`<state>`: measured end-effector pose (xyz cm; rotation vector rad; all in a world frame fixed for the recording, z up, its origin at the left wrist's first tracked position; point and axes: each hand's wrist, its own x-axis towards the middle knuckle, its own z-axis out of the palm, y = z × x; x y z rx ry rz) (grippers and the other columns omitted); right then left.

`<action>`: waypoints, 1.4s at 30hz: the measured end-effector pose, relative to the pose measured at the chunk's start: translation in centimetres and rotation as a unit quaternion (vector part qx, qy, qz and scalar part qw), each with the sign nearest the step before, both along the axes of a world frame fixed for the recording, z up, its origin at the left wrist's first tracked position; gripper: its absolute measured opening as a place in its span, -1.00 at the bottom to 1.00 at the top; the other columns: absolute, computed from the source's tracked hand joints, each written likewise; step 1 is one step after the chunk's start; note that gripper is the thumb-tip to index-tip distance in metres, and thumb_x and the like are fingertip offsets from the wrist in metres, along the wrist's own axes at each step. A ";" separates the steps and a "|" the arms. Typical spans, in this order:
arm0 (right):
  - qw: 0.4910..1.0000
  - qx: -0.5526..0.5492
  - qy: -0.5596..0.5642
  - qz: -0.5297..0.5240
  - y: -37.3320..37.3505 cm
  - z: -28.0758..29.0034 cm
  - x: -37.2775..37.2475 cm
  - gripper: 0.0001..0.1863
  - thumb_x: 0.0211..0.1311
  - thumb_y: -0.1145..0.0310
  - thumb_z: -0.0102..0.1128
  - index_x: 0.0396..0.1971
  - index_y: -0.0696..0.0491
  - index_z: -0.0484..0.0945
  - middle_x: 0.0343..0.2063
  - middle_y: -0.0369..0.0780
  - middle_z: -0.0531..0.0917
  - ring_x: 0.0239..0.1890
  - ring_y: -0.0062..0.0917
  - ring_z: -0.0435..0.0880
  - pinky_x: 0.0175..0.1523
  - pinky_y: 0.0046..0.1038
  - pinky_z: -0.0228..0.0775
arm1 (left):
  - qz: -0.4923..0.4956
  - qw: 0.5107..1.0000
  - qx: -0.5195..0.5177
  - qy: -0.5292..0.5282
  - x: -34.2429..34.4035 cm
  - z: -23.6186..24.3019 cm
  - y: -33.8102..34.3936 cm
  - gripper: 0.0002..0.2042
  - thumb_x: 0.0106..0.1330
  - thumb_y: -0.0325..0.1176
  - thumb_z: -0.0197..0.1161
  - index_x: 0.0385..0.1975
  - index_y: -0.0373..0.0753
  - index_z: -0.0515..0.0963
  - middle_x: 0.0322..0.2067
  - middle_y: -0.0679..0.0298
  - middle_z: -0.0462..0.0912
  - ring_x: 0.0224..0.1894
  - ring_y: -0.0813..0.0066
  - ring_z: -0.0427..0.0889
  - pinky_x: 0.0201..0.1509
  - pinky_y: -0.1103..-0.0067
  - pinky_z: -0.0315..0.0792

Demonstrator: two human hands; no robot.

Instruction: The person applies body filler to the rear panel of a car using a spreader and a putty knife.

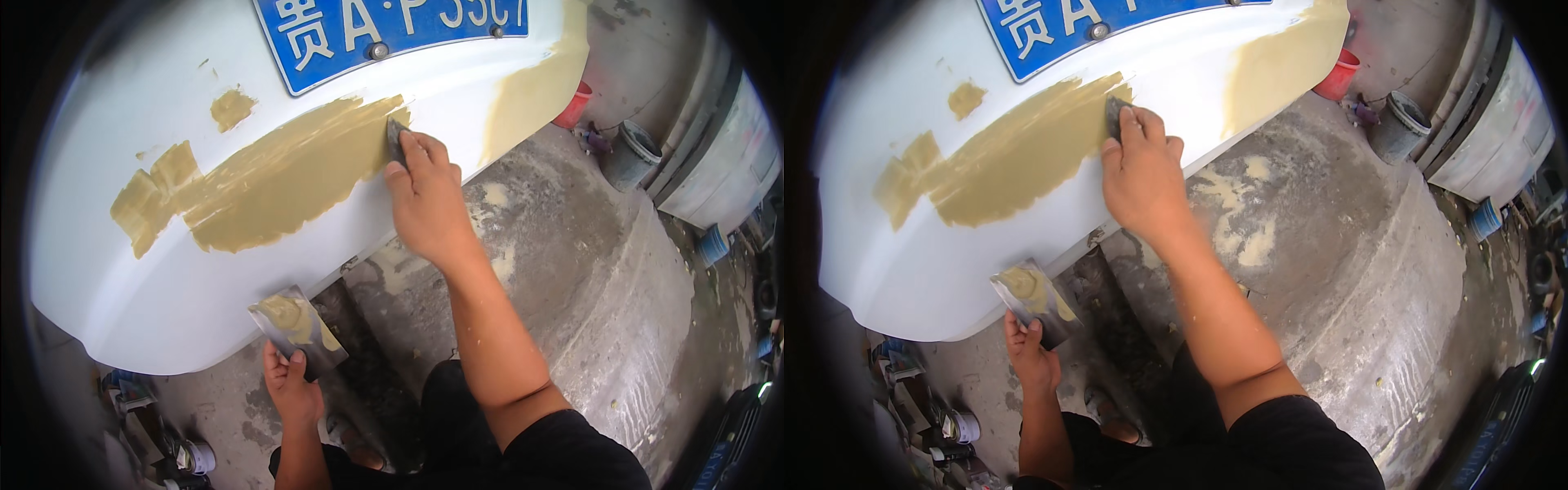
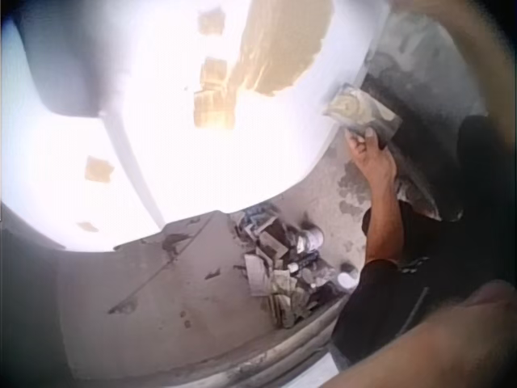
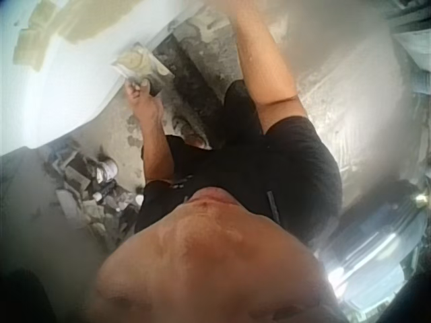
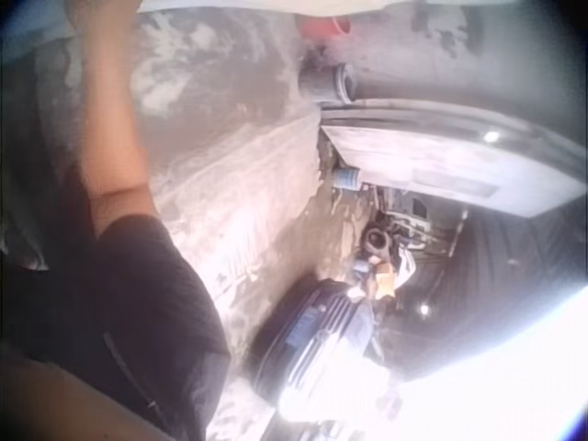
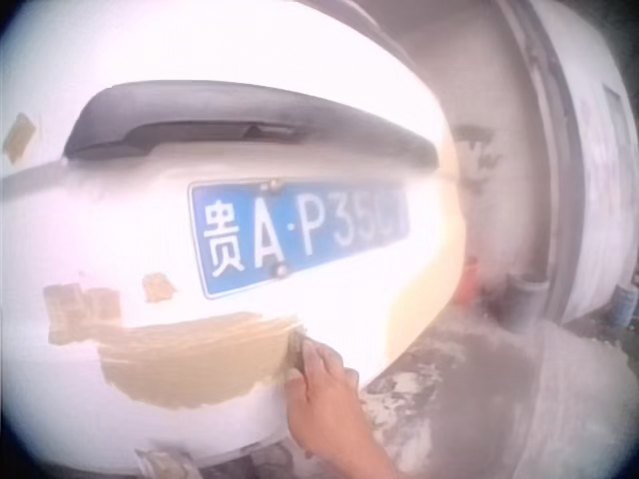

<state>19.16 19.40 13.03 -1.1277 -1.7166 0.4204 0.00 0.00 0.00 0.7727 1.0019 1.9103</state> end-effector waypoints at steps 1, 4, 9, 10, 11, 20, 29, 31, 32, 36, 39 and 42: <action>1.000 -0.017 0.009 0.004 -0.8 -0.2 -0.7 -0.48 0.32 0.31 -0.04 0.20 0.30 0.33 0.22 0.00 0.32 0.11 -0.05 0.34 0.26 -0.20 0.19 | 0.004 1.000 -0.004 -0.008 0.2 0.1 -0.1 -0.49 0.31 -0.52 0.16 0.26 -0.30 0.22 0.10 0.21 0.49 0.14 0.40 0.48 0.24 0.41 0.36; 0.999 -0.026 0.039 0.017 -2.4 -0.7 -2.5 -0.50 0.32 0.33 -0.05 0.18 0.31 0.34 0.19 0.02 0.35 0.11 -0.06 0.34 0.27 -0.22 0.19 | 0.006 1.000 0.001 -0.014 -0.2 0.9 0.4 -0.50 0.31 -0.52 0.16 0.25 -0.31 0.22 0.09 0.21 0.49 0.14 0.41 0.48 0.23 0.41 0.36; 0.999 0.003 0.050 0.017 -4.5 -3.4 -5.1 -0.50 0.29 0.37 0.01 0.16 0.34 0.34 0.16 0.06 0.36 0.09 -0.03 0.35 0.23 -0.19 0.20 | 0.014 1.000 0.000 -0.021 -0.5 1.3 0.6 -0.50 0.30 -0.52 0.17 0.24 -0.29 0.23 0.09 0.21 0.49 0.13 0.39 0.48 0.23 0.39 0.37; 0.999 0.019 0.046 0.019 -4.8 -4.0 -5.6 -0.50 0.28 0.39 0.04 0.16 0.33 0.34 0.17 0.07 0.36 0.08 -0.02 0.35 0.21 -0.17 0.22 | 0.019 1.000 0.002 -0.022 -0.7 1.2 0.6 -0.49 0.30 -0.52 0.17 0.25 -0.28 0.23 0.10 0.20 0.48 0.13 0.38 0.48 0.23 0.39 0.38; 0.999 0.022 0.038 0.014 -5.2 -4.5 -6.2 -0.50 0.28 0.39 0.04 0.16 0.33 0.34 0.16 0.07 0.36 0.07 -0.01 0.34 0.20 -0.17 0.22 | 0.023 0.999 0.004 -0.022 -0.8 1.1 0.5 -0.49 0.30 -0.52 0.17 0.25 -0.28 0.22 0.10 0.20 0.47 0.13 0.38 0.48 0.22 0.38 0.38; 0.988 0.035 -0.008 0.150 -8.7 -5.6 -3.3 -0.52 0.23 0.39 0.12 0.15 0.22 0.41 0.17 0.01 0.39 0.12 -0.02 0.34 0.23 -0.15 0.19 | -0.029 0.996 0.040 -0.081 0.1 3.3 0.3 -0.52 0.31 -0.59 0.06 0.25 -0.28 0.21 0.11 0.15 0.46 0.13 0.35 0.49 0.22 0.38 0.41; 0.933 0.087 -0.080 0.339 -8.9 -10.9 1.6 -0.54 0.15 0.37 0.26 0.07 0.17 0.51 0.19 -0.09 0.41 0.16 -0.13 0.35 0.27 -0.21 0.19 | -0.042 0.994 0.051 -0.087 0.8 4.2 -0.7 -0.51 0.32 -0.60 0.04 0.27 -0.29 0.19 0.14 0.16 0.44 0.19 0.34 0.45 0.27 0.37 0.36; 0.976 0.084 -0.075 0.185 -6.3 -8.9 1.8 -0.44 0.26 0.31 0.14 0.23 0.18 0.33 0.19 -0.03 0.38 0.17 -0.08 0.31 0.29 -0.17 0.15 | -0.044 0.994 0.062 -0.079 0.9 4.4 -0.9 -0.49 0.31 -0.59 0.05 0.28 -0.29 0.18 0.15 0.16 0.44 0.19 0.34 0.45 0.27 0.37 0.37; 0.991 0.074 -0.054 0.099 -4.4 -7.7 1.7 -0.42 0.30 0.28 0.07 0.27 0.19 0.25 0.22 0.02 0.33 0.17 -0.03 0.28 0.29 -0.14 0.15 | -0.041 0.994 0.068 -0.072 0.7 4.4 -1.1 -0.48 0.31 -0.59 0.06 0.28 -0.28 0.18 0.15 0.16 0.43 0.18 0.34 0.46 0.27 0.37 0.38; 0.997 0.058 0.026 -0.035 1.5 -1.2 2.1 -0.43 0.34 0.26 -0.05 0.27 0.26 0.23 0.26 0.05 0.23 0.15 0.03 0.23 0.27 -0.10 0.17 | -0.039 0.995 0.060 -0.066 0.4 3.6 -0.8 -0.47 0.30 -0.59 0.08 0.29 -0.29 0.17 0.16 0.16 0.43 0.17 0.34 0.48 0.24 0.38 0.41; 0.998 0.038 0.023 -0.049 0.9 0.1 -0.6 -0.44 0.33 0.26 -0.06 0.24 0.28 0.25 0.25 0.03 0.24 0.10 0.03 0.26 0.22 -0.09 0.22 | -0.041 0.995 0.062 -0.060 0.2 3.3 -0.8 -0.47 0.30 -0.57 0.09 0.29 -0.28 0.17 0.16 0.15 0.43 0.17 0.33 0.48 0.25 0.36 0.41; 0.997 0.058 0.007 -0.042 -2.1 -0.8 -4.6 -0.44 0.29 0.29 0.01 0.22 0.27 0.28 0.23 0.00 0.24 0.03 0.02 0.29 0.09 -0.06 0.29 | -0.028 0.997 0.062 -0.046 -0.3 3.3 -1.0 -0.48 0.31 -0.56 0.07 0.29 -0.27 0.17 0.16 0.15 0.41 0.19 0.31 0.45 0.27 0.32 0.38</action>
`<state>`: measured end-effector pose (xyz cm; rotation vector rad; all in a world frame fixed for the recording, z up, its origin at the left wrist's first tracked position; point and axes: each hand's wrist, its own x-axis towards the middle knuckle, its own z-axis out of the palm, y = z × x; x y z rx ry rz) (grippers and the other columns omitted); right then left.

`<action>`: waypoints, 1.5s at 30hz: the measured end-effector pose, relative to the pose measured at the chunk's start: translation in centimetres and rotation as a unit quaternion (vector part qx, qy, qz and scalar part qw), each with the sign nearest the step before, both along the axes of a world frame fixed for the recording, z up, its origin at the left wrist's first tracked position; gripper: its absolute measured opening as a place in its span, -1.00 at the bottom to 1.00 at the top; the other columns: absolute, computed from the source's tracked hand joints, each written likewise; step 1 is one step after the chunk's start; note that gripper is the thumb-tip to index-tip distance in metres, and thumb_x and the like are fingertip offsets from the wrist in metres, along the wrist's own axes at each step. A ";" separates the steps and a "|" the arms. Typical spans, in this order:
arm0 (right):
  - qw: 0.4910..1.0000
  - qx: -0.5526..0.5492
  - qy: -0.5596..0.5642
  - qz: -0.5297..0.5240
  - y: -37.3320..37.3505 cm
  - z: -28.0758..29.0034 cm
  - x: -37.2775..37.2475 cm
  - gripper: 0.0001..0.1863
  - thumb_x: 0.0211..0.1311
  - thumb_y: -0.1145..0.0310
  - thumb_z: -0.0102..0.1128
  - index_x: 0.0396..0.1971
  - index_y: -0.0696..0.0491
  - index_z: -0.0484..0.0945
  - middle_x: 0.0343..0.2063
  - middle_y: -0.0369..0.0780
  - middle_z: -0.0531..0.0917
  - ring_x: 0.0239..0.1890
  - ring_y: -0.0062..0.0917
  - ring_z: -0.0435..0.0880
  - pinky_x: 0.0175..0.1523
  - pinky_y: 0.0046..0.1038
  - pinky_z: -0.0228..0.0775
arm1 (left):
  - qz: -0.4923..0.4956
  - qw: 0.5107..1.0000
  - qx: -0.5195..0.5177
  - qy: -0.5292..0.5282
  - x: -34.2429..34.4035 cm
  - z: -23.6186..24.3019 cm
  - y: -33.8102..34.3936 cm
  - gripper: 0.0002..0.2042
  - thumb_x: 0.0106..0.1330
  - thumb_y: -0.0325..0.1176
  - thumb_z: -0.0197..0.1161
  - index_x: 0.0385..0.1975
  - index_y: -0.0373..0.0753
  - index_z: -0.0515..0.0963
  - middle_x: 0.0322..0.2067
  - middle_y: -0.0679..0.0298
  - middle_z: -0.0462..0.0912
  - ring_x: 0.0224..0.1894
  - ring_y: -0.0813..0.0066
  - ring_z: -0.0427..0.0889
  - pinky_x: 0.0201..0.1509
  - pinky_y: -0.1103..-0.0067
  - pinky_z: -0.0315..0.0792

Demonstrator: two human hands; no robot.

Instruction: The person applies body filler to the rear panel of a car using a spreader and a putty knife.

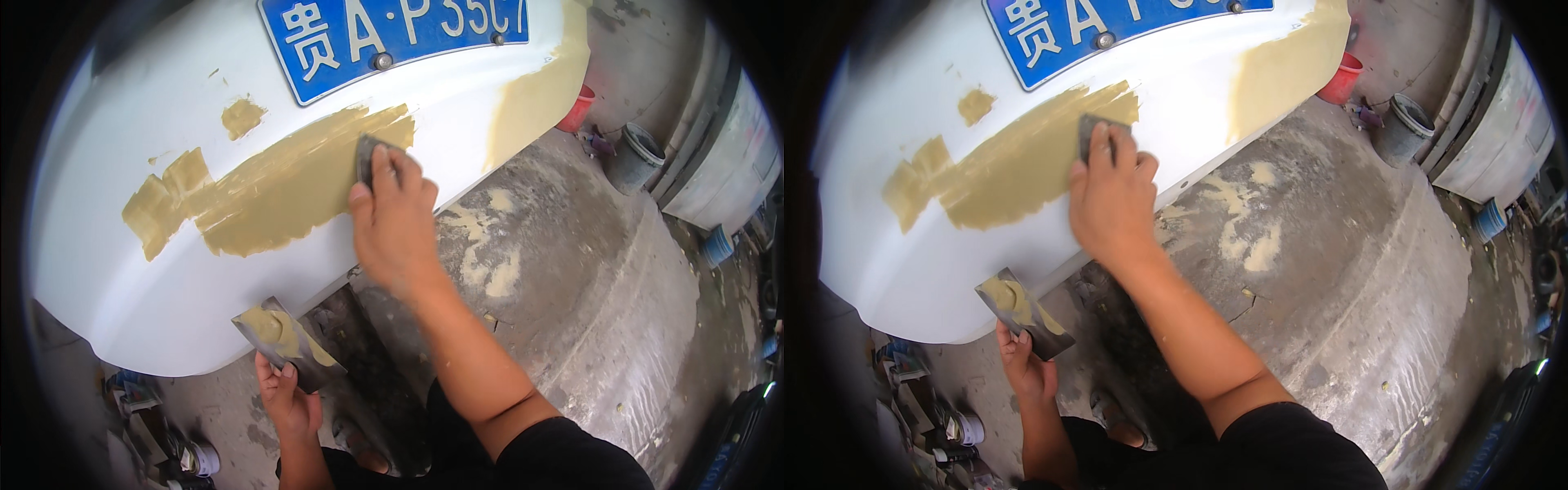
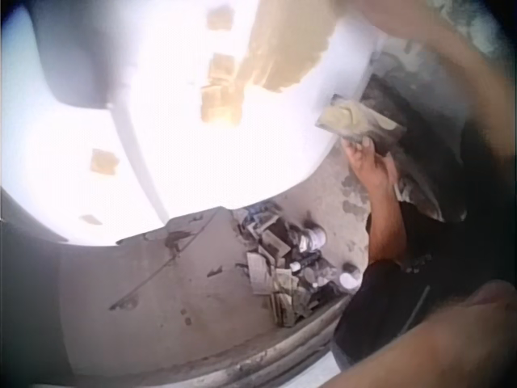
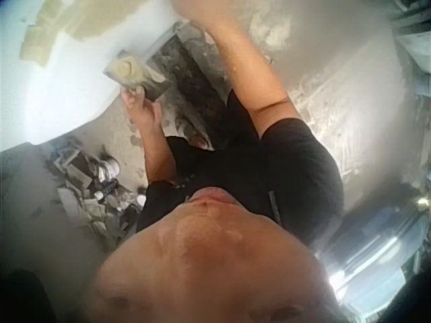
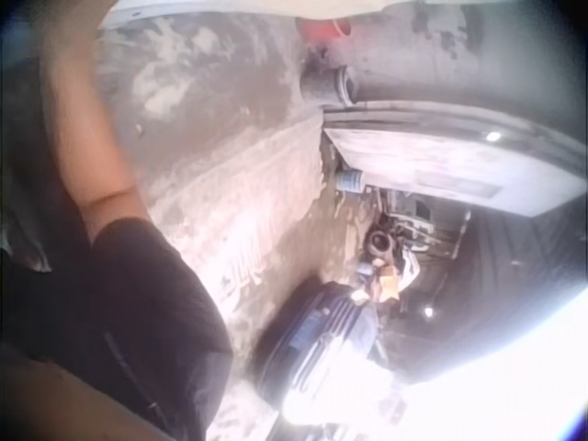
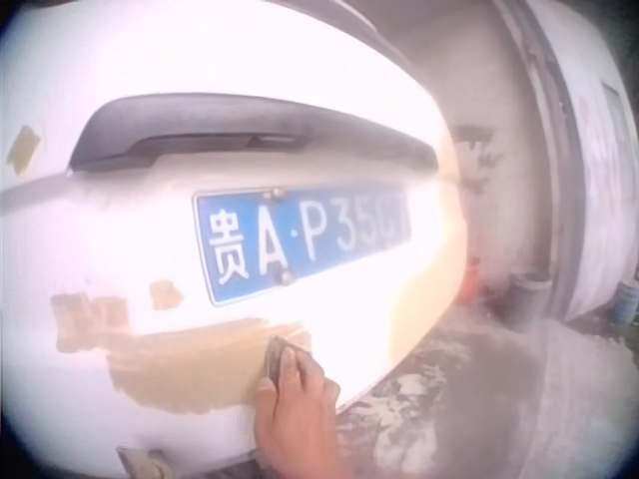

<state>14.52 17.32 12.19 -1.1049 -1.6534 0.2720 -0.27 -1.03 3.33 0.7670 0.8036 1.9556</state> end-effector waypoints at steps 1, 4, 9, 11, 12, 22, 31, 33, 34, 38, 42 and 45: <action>1.000 0.021 -0.008 -0.007 -0.8 -0.7 -0.7 -0.44 0.26 0.31 0.05 0.22 0.26 0.28 0.23 -0.03 0.25 0.02 0.01 0.29 0.06 -0.05 0.30 | 0.006 1.000 -0.002 0.004 0.0 -0.2 0.0 -0.48 0.31 -0.56 0.08 0.29 -0.27 0.17 0.16 0.15 0.41 0.19 0.31 0.45 0.27 0.32 0.38; 0.998 0.055 -0.017 -0.005 -1.6 -2.4 -1.7 -0.41 0.18 0.35 0.13 0.22 0.21 0.30 0.21 -0.05 0.28 0.02 -0.01 0.29 0.01 -0.02 0.29 | 0.011 1.000 -0.012 -0.001 0.4 -0.2 0.3 -0.47 0.30 -0.56 0.08 0.29 -0.27 0.17 0.16 0.15 0.41 0.19 0.31 0.45 0.27 0.32 0.38; 0.994 0.071 -0.073 0.029 -2.6 -5.1 -0.4 -0.41 0.16 0.35 0.15 0.22 0.15 0.32 0.19 -0.03 0.31 0.05 0.03 0.28 0.08 -0.01 0.26 | 0.000 1.000 -0.012 0.002 0.1 -0.2 0.4 -0.49 0.31 -0.56 0.07 0.28 -0.27 0.18 0.17 0.16 0.41 0.19 0.32 0.45 0.28 0.32 0.38; 0.995 0.069 -0.077 0.002 -2.2 -4.3 1.4 -0.42 0.18 0.35 0.13 0.22 0.17 0.32 0.19 -0.01 0.30 0.05 0.05 0.27 0.12 -0.03 0.24 | 0.006 1.000 -0.007 0.002 0.0 -0.3 0.2 -0.49 0.32 -0.56 0.07 0.28 -0.26 0.18 0.17 0.16 0.41 0.19 0.33 0.46 0.27 0.32 0.38; 0.998 0.057 -0.034 -0.014 -1.1 -3.8 2.2 -0.43 0.21 0.34 0.11 0.22 0.18 0.31 0.20 0.01 0.30 0.06 0.06 0.27 0.15 -0.04 0.23 | 0.006 1.000 -0.010 -0.005 0.2 -0.3 0.1 -0.49 0.31 -0.57 0.09 0.27 -0.27 0.19 0.16 0.16 0.42 0.18 0.33 0.46 0.26 0.33 0.39; 0.996 0.055 -0.061 0.013 -4.0 -2.6 -3.0 -0.43 0.17 0.31 0.14 0.19 0.16 0.34 0.19 -0.01 0.29 0.05 0.04 0.28 -0.01 0.00 0.33 | 0.020 1.000 -0.006 0.004 -0.1 -0.5 0.1 -0.49 0.32 -0.54 0.08 0.28 -0.26 0.17 0.17 0.16 0.41 0.17 0.32 0.47 0.26 0.31 0.40; 0.999 0.007 0.041 0.001 -0.2 -3.0 2.2 -0.46 0.30 0.32 0.01 0.23 0.28 0.27 0.17 0.13 0.29 0.08 0.05 0.28 0.22 -0.11 0.19 | 0.022 0.999 -0.007 -0.027 0.3 0.0 -0.1 -0.51 0.31 -0.58 0.10 0.24 -0.27 0.21 0.13 0.16 0.45 0.15 0.35 0.49 0.25 0.38 0.39; 0.999 0.029 0.018 -0.010 -0.4 -2.8 0.9 -0.46 0.27 0.32 0.04 0.22 0.23 0.30 0.16 0.09 0.31 0.07 0.04 0.29 0.16 -0.05 0.23 | 0.011 1.000 -0.007 -0.021 0.1 -0.3 0.0 -0.51 0.30 -0.57 0.10 0.25 -0.26 0.21 0.14 0.16 0.44 0.16 0.35 0.48 0.26 0.36 0.38; 0.999 0.022 -0.019 0.013 -1.7 -3.2 -0.5 -0.47 0.25 0.32 0.06 0.20 0.20 0.33 0.16 0.08 0.31 0.07 0.03 0.29 0.13 -0.03 0.25 | 0.006 1.000 -0.005 -0.013 -0.3 -0.7 -0.1 -0.50 0.30 -0.57 0.11 0.26 -0.25 0.21 0.15 0.17 0.43 0.18 0.34 0.46 0.27 0.34 0.38; 0.989 -0.025 -0.100 0.103 -7.4 -6.3 -2.3 -0.48 0.20 0.33 0.12 0.17 0.15 0.39 0.17 0.00 0.31 0.08 0.01 0.29 0.09 -0.02 0.28 | 0.018 1.000 -0.009 -0.015 -0.1 -0.4 -0.1 -0.50 0.30 -0.55 0.10 0.26 -0.25 0.21 0.16 0.16 0.42 0.18 0.34 0.46 0.27 0.33 0.38; 0.950 -0.048 0.047 0.306 -9.1 -6.6 1.3 -0.51 0.27 0.36 0.11 0.20 0.14 0.39 0.18 -0.04 0.31 0.18 -0.05 0.28 0.23 -0.18 0.21 | 0.008 1.000 -0.012 -0.016 -0.2 0.0 -0.4 -0.50 0.30 -0.55 0.08 0.26 -0.27 0.21 0.16 0.15 0.42 0.18 0.33 0.46 0.28 0.35 0.36; 0.806 -0.130 0.121 0.564 -10.1 -7.4 4.4 -0.53 0.33 0.37 0.08 0.23 0.12 0.38 0.20 -0.04 0.31 0.24 -0.16 0.28 0.30 -0.31 0.15 | -0.014 0.999 -0.023 -0.043 0.7 0.4 -0.1 -0.50 0.30 -0.56 0.07 0.26 -0.28 0.21 0.16 0.15 0.42 0.19 0.33 0.45 0.29 0.35 0.34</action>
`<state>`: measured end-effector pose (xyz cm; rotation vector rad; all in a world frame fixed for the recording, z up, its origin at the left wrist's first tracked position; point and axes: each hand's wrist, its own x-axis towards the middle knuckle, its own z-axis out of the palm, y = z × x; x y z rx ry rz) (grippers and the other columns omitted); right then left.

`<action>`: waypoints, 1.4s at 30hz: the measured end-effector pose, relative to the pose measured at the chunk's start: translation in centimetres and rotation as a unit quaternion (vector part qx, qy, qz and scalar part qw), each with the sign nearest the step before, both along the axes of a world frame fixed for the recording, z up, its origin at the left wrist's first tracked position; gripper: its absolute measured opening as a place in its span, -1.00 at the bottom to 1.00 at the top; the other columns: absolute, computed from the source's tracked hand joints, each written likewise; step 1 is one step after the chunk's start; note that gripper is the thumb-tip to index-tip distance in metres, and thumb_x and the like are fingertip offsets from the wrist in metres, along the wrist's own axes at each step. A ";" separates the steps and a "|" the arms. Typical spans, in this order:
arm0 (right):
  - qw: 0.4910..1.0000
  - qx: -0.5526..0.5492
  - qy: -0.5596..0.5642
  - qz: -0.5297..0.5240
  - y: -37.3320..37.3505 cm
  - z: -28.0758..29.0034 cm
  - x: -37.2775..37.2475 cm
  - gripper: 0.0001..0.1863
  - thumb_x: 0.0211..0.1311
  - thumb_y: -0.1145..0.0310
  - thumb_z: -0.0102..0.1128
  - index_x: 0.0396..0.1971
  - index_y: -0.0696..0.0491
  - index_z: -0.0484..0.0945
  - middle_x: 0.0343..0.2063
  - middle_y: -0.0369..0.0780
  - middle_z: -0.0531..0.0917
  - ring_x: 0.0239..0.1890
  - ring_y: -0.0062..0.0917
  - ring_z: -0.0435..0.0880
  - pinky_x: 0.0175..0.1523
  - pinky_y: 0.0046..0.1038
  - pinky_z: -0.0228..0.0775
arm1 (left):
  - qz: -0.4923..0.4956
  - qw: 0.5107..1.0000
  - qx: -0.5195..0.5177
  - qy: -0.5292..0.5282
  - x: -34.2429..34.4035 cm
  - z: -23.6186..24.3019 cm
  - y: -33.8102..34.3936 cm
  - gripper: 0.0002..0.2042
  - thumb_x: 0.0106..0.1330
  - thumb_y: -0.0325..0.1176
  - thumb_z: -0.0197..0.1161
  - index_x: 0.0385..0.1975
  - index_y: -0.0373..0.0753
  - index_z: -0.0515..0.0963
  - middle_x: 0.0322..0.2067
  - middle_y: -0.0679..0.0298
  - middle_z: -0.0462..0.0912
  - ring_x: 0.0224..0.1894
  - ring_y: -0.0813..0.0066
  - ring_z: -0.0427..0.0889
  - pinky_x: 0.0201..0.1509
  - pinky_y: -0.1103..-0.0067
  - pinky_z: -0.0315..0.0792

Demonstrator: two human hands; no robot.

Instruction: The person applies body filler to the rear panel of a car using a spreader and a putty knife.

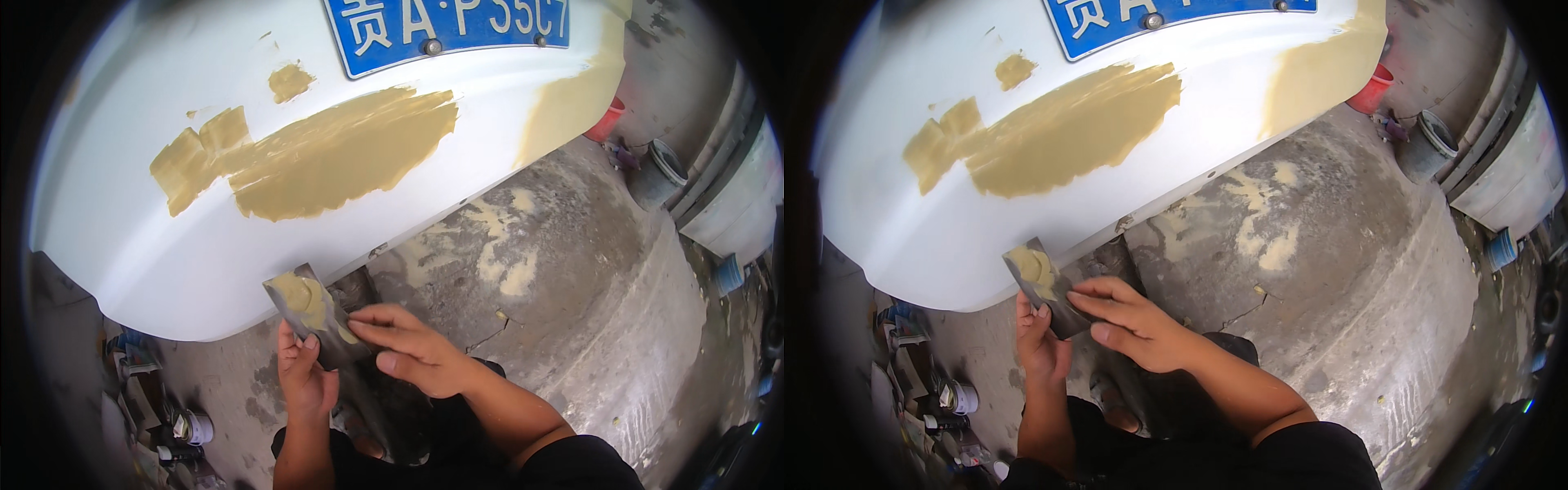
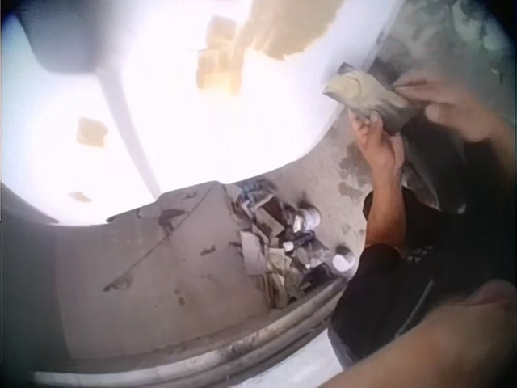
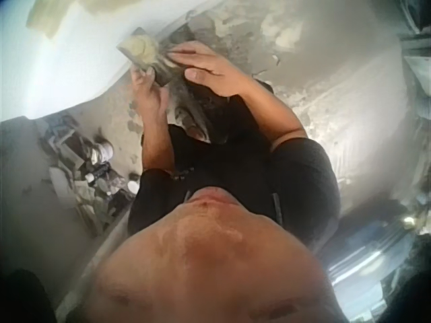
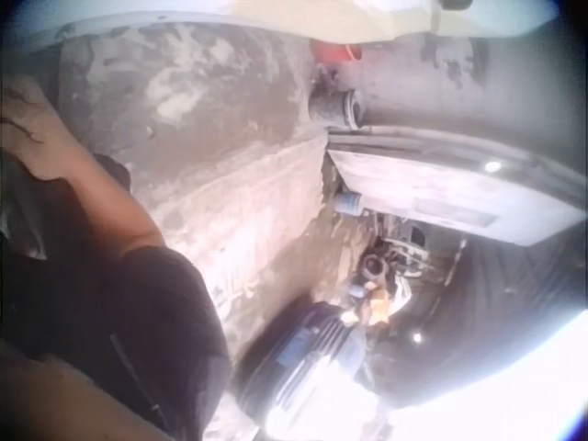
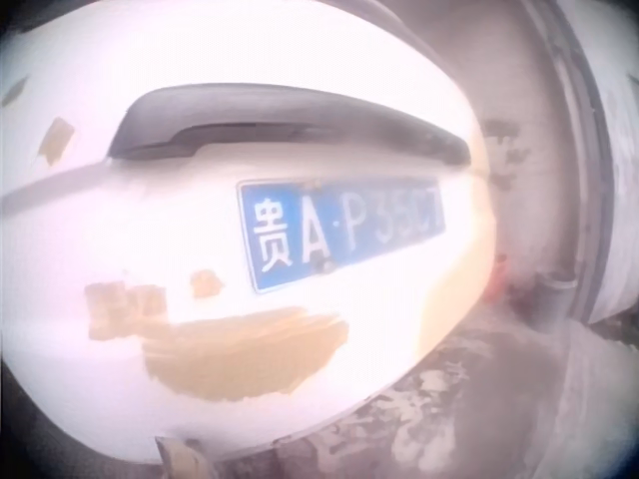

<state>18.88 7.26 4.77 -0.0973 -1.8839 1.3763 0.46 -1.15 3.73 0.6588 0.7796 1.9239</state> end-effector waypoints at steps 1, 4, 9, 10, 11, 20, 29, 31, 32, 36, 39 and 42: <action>0.998 0.044 -0.034 -0.043 -0.7 -1.4 0.2 -0.56 0.35 0.38 0.05 0.21 0.13 0.40 0.21 -0.06 0.31 0.27 -0.24 0.30 0.32 -0.32 0.15 | 0.001 1.000 -0.003 -0.006 0.3 0.1 0.0 -0.50 0.30 -0.57 0.07 0.26 -0.28 0.21 0.16 0.15 0.42 0.19 0.33 0.45 0.30 0.35 0.33; 0.965 0.119 -0.178 -0.151 -0.5 -6.3 2.7 -0.55 0.38 0.34 0.04 0.23 0.14 0.37 0.23 -0.11 0.31 0.28 -0.31 0.28 0.30 -0.32 0.19 | -0.010 1.000 -0.011 -0.028 0.6 1.1 0.1 -0.50 0.29 -0.61 0.04 0.27 -0.29 0.21 0.17 0.14 0.42 0.19 0.33 0.45 0.29 0.35 0.34; 0.883 -0.450 0.125 -0.051 -0.7 -5.9 6.4 -0.53 0.38 0.32 0.09 0.23 0.13 0.34 0.08 -0.17 0.52 0.07 -0.46 0.53 0.15 -0.32 0.41 | -0.111 0.990 -0.054 -0.065 1.5 1.1 0.5 -0.54 0.31 -0.63 -0.02 0.24 -0.31 0.26 0.13 0.15 0.47 0.16 0.36 0.48 0.23 0.40 0.40; 0.882 -0.444 0.156 -0.011 -0.6 -5.3 7.2 -0.54 0.36 0.34 0.11 0.21 0.14 0.35 0.03 -0.17 0.57 0.00 -0.46 0.59 0.11 -0.32 0.45 | -0.145 0.985 -0.057 -0.077 1.9 0.9 0.7 -0.55 0.32 -0.63 -0.04 0.23 -0.31 0.27 0.12 0.15 0.49 0.15 0.38 0.50 0.21 0.42 0.42; 0.872 -0.467 0.145 0.025 -1.2 -5.4 7.8 -0.55 0.34 0.37 0.13 0.19 0.15 0.37 -0.01 -0.18 0.59 -0.03 -0.48 0.60 0.08 -0.34 0.46 | -0.171 0.979 -0.074 -0.078 2.3 0.7 0.8 -0.58 0.32 -0.63 -0.05 0.21 -0.31 0.29 0.11 0.15 0.50 0.14 0.38 0.51 0.18 0.43 0.44; 0.888 -0.440 0.124 0.056 0.8 -6.7 9.2 -0.76 0.29 0.36 0.22 -0.13 0.16 0.51 -0.26 -0.29 0.66 -0.27 -0.69 0.61 -0.13 -0.58 0.46 | -0.271 0.953 -0.123 -0.063 7.6 1.3 2.1 -0.58 0.29 -0.63 0.02 0.18 -0.31 0.32 0.08 0.16 0.52 0.12 0.40 0.51 0.20 0.44 0.41; 0.940 -0.298 -0.005 -0.168 -2.2 -4.6 13.8 -0.70 0.28 0.57 0.15 0.00 0.22 0.46 -0.22 -0.28 0.66 -0.19 -0.72 0.57 -0.07 -0.62 0.40 | -0.110 0.994 0.011 -0.005 10.8 2.4 2.4 -0.49 0.33 -0.65 -0.04 0.31 -0.31 0.16 0.19 0.14 0.40 0.24 0.38 0.39 0.29 0.43 0.30; 0.937 -0.297 -0.032 -0.183 -2.2 -3.4 13.7 -0.69 0.30 0.55 0.14 0.02 0.22 0.43 -0.22 -0.27 0.65 -0.19 -0.72 0.57 -0.07 -0.62 0.40 | -0.143 0.988 0.051 0.004 11.8 2.3 2.6 -0.49 0.34 -0.65 -0.04 0.31 -0.32 0.15 0.22 0.14 0.36 0.25 0.38 0.37 0.30 0.43 0.29; 0.935 -0.297 -0.044 -0.190 -1.9 -3.1 13.7 -0.69 0.30 0.54 0.14 0.03 0.22 0.42 -0.23 -0.27 0.65 -0.20 -0.73 0.57 -0.07 -0.62 0.39 | -0.159 0.985 0.071 0.009 12.3 2.3 2.6 -0.49 0.35 -0.65 -0.04 0.32 -0.32 0.14 0.24 0.14 0.34 0.26 0.38 0.35 0.30 0.43 0.28; 0.938 -0.302 0.017 -0.172 -0.5 -2.5 14.6 -0.72 0.29 0.58 0.14 -0.03 0.19 0.38 -0.25 -0.26 0.64 -0.19 -0.72 0.57 -0.08 -0.64 0.39 | -0.205 0.970 0.041 0.124 13.1 0.9 2.9 -0.51 0.40 -0.58 -0.02 0.33 -0.34 0.15 0.18 0.18 0.41 0.19 0.40 0.41 0.24 0.51 0.28; 0.935 -0.308 0.046 -0.168 0.2 -1.7 15.7 -0.73 0.25 0.58 0.19 -0.08 0.16 0.39 -0.29 -0.34 0.59 -0.24 -0.79 0.47 -0.15 -0.69 0.30 | -0.185 0.921 0.018 0.342 13.4 0.5 3.0 -0.57 0.42 -0.52 -0.01 0.28 -0.37 0.24 0.09 0.16 0.47 0.11 0.40 0.46 0.18 0.57 0.29; 0.930 -0.330 0.067 -0.146 0.8 -1.4 17.6 -0.71 0.24 0.59 0.20 -0.06 0.17 0.40 -0.24 -0.33 0.60 -0.22 -0.79 0.47 -0.12 -0.69 0.30 | -0.164 0.834 0.012 0.527 14.2 2.3 3.6 -0.63 0.42 -0.50 0.01 0.21 -0.41 0.32 0.00 0.13 0.52 0.05 0.41 0.50 0.13 0.60 0.31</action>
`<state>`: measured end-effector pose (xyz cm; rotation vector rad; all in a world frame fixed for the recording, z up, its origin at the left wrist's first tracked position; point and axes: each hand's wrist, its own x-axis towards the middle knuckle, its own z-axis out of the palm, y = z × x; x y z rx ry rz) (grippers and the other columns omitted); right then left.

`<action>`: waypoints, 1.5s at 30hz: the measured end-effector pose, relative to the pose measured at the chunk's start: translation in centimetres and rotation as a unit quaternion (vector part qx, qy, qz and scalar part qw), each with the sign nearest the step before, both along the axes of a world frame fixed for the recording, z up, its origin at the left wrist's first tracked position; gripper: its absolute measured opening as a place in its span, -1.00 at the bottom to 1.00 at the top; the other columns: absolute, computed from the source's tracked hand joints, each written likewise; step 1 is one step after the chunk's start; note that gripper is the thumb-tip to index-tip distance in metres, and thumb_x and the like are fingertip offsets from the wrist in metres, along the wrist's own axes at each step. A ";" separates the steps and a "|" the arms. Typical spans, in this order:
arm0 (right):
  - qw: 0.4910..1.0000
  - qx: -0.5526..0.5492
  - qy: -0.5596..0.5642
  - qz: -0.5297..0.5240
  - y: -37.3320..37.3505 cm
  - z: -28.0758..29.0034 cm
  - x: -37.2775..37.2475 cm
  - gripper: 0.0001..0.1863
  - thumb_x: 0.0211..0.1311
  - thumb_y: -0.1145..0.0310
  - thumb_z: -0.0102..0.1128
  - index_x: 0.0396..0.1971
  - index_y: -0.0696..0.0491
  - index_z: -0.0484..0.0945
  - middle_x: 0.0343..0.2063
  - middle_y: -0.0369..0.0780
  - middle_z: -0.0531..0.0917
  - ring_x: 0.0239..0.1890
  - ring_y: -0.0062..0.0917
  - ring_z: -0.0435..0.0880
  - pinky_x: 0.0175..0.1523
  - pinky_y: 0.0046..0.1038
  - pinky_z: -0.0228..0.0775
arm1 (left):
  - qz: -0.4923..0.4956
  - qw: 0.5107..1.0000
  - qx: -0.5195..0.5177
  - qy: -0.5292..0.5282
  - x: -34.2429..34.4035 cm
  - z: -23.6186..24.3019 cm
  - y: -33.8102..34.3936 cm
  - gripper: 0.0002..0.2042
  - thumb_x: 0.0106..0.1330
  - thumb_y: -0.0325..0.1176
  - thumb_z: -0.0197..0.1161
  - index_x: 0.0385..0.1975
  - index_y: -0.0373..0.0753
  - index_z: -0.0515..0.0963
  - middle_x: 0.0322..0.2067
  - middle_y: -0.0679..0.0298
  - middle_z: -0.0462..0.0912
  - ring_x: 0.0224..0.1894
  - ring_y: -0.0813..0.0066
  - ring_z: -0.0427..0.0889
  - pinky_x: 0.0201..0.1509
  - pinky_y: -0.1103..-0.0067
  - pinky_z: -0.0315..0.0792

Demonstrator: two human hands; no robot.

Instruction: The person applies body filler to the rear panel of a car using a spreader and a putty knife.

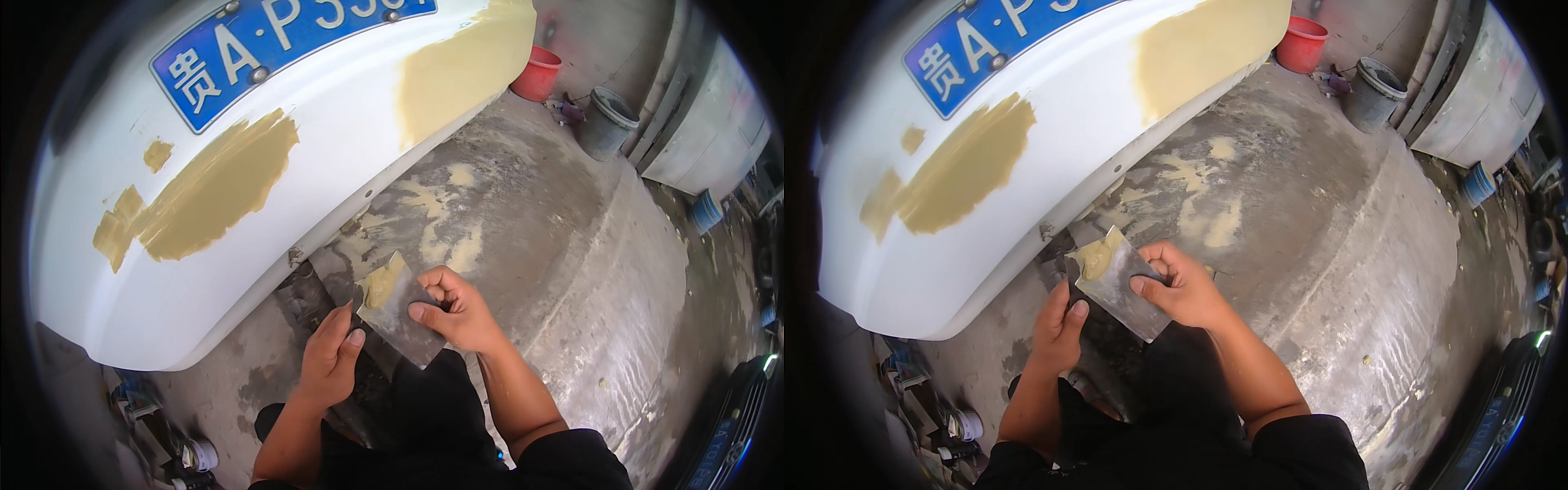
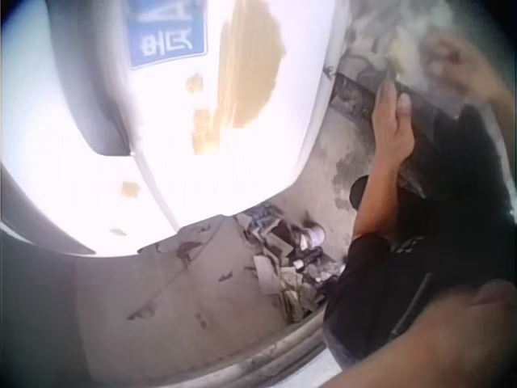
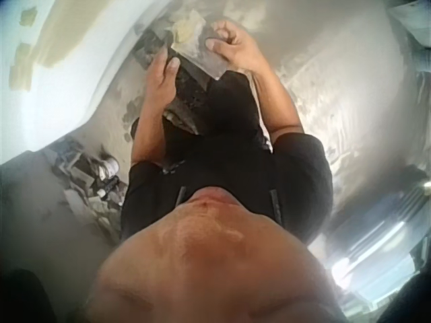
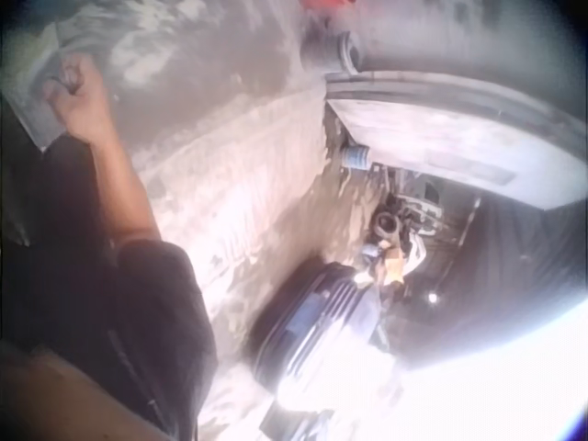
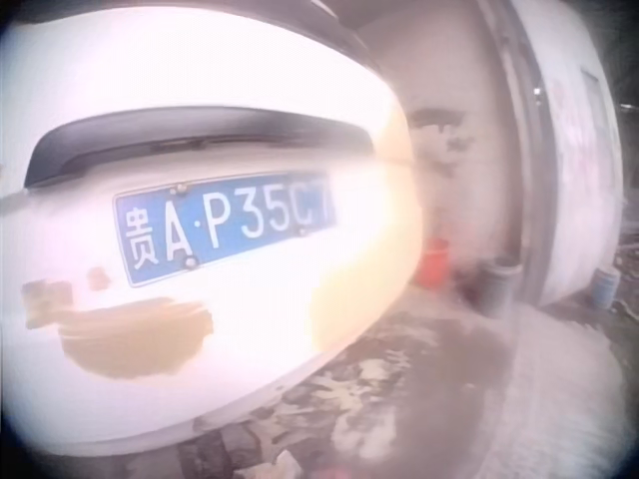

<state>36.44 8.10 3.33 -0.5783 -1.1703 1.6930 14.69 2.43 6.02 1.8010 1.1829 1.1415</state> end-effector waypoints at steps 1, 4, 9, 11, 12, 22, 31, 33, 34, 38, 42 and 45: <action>1.000 0.011 0.005 -0.005 0.2 0.2 0.8 -0.68 0.23 0.60 0.20 -0.03 0.18 0.41 -0.22 -0.32 0.60 -0.20 -0.78 0.48 -0.10 -0.67 0.32 | -0.003 0.999 -0.002 0.032 0.4 0.5 0.2 -0.64 0.42 -0.50 0.01 0.19 -0.42 0.34 -0.01 0.12 0.54 0.05 0.41 0.50 0.13 0.59 0.31; 0.997 0.064 -0.002 -0.050 0.8 0.9 3.2 -0.61 0.24 0.59 0.20 0.07 0.22 0.42 -0.13 -0.26 0.61 -0.11 -0.71 0.51 -0.02 -0.61 0.36 | -0.049 0.987 -0.033 0.152 1.8 1.0 1.1 -0.64 0.40 -0.52 0.02 0.18 -0.43 0.35 -0.01 0.14 0.55 0.07 0.42 0.50 0.15 0.58 0.31; 0.938 0.331 -0.089 -0.045 2.4 4.0 7.6 -0.52 0.06 0.70 0.14 0.05 0.14 0.55 0.05 -0.11 0.58 0.06 -0.40 0.56 0.14 -0.44 0.39 | -0.052 0.957 -0.207 -0.197 1.6 -1.5 2.6 -0.60 0.36 -0.59 0.04 0.21 -0.41 0.31 0.09 0.20 0.52 0.13 0.48 0.47 0.22 0.56 0.28; 0.905 0.403 -0.136 0.025 2.3 4.8 7.8 -0.46 -0.12 0.72 0.09 -0.05 0.07 0.65 0.09 -0.06 0.54 0.12 -0.23 0.53 0.19 -0.34 0.38 | -0.094 0.932 -0.218 -0.275 2.0 -1.6 3.3 -0.61 0.35 -0.60 0.05 0.19 -0.41 0.33 0.08 0.19 0.53 0.12 0.48 0.48 0.22 0.55 0.30; 0.906 0.396 -0.149 0.027 2.2 4.7 7.9 -0.46 -0.12 0.72 0.08 -0.03 0.06 0.65 0.10 -0.07 0.53 0.12 -0.24 0.52 0.19 -0.34 0.38 | -0.117 0.914 -0.227 -0.316 2.3 -1.8 3.6 -0.61 0.35 -0.61 0.05 0.19 -0.42 0.33 0.08 0.18 0.53 0.12 0.48 0.48 0.21 0.54 0.31; 0.800 0.376 -0.453 -0.116 5.4 -1.8 11.4 -0.43 -0.11 0.57 0.17 0.04 -0.07 0.60 0.12 -0.10 0.47 0.16 -0.18 0.44 0.21 -0.28 0.31 | -0.143 0.922 -0.193 -0.302 6.7 -1.4 7.3 -0.62 0.35 -0.57 0.06 0.17 -0.42 0.33 0.01 0.15 0.58 0.03 0.52 0.54 0.14 0.58 0.36; 0.674 0.419 -0.513 -0.327 5.9 1.8 10.6 -0.47 -0.20 0.45 0.27 -0.06 -0.15 0.66 0.10 -0.20 0.50 0.13 -0.12 0.42 0.11 -0.19 0.29 | -0.031 0.905 -0.253 -0.342 11.4 -1.3 12.0 -0.55 0.37 -0.53 0.06 0.25 -0.38 0.24 -0.07 0.20 0.61 -0.05 0.64 0.51 0.12 0.68 0.30; 0.648 0.425 -0.550 -0.313 7.0 1.3 10.0 -0.46 -0.22 0.45 0.28 -0.06 -0.17 0.66 0.09 -0.22 0.50 0.13 -0.13 0.42 0.09 -0.22 0.28 | -0.026 0.924 -0.234 -0.302 11.4 -1.9 13.1 -0.58 0.38 -0.52 0.07 0.23 -0.39 0.27 -0.13 0.21 0.62 -0.12 0.67 0.52 0.04 0.71 0.32; 0.654 0.421 -0.554 -0.296 7.5 1.0 9.8 -0.45 -0.22 0.45 0.27 -0.05 -0.16 0.65 0.09 -0.22 0.50 0.13 -0.13 0.42 0.09 -0.21 0.28 | -0.023 0.932 -0.226 -0.283 11.2 -2.3 13.7 -0.59 0.38 -0.51 0.07 0.22 -0.39 0.29 -0.15 0.22 0.63 -0.15 0.68 0.52 0.00 0.72 0.34; 0.697 0.365 -0.571 -0.234 10.4 0.2 11.3 -0.44 -0.16 0.50 0.27 0.00 -0.10 0.61 0.13 -0.18 0.47 0.15 -0.18 0.42 0.10 -0.21 0.30 | 0.061 0.997 -0.011 -0.046 10.4 -4.1 16.9 -0.65 0.39 -0.48 0.10 0.14 -0.41 0.39 -0.32 0.25 0.64 -0.35 0.68 0.51 -0.19 0.72 0.38; 0.882 0.158 -0.357 -0.263 14.6 3.7 12.9 -0.47 -0.04 0.60 0.19 0.05 0.02 0.56 0.17 -0.12 0.44 0.21 -0.28 0.39 0.21 -0.30 0.25 | 0.074 0.990 -0.045 -0.114 10.1 -4.3 20.2 -0.61 0.37 -0.48 0.16 0.17 -0.42 0.35 -0.22 0.23 0.63 -0.26 0.66 0.52 -0.12 0.70 0.39; 0.920 0.134 -0.293 -0.224 18.7 6.9 11.9 -0.42 0.01 0.63 0.14 0.14 0.06 0.48 0.20 -0.09 0.40 0.25 -0.29 0.35 0.29 -0.38 0.15 | 0.063 0.939 -0.207 -0.266 9.8 -6.4 20.2 -0.56 0.38 -0.48 0.14 0.23 -0.43 0.27 -0.06 0.19 0.58 -0.10 0.63 0.52 0.00 0.68 0.37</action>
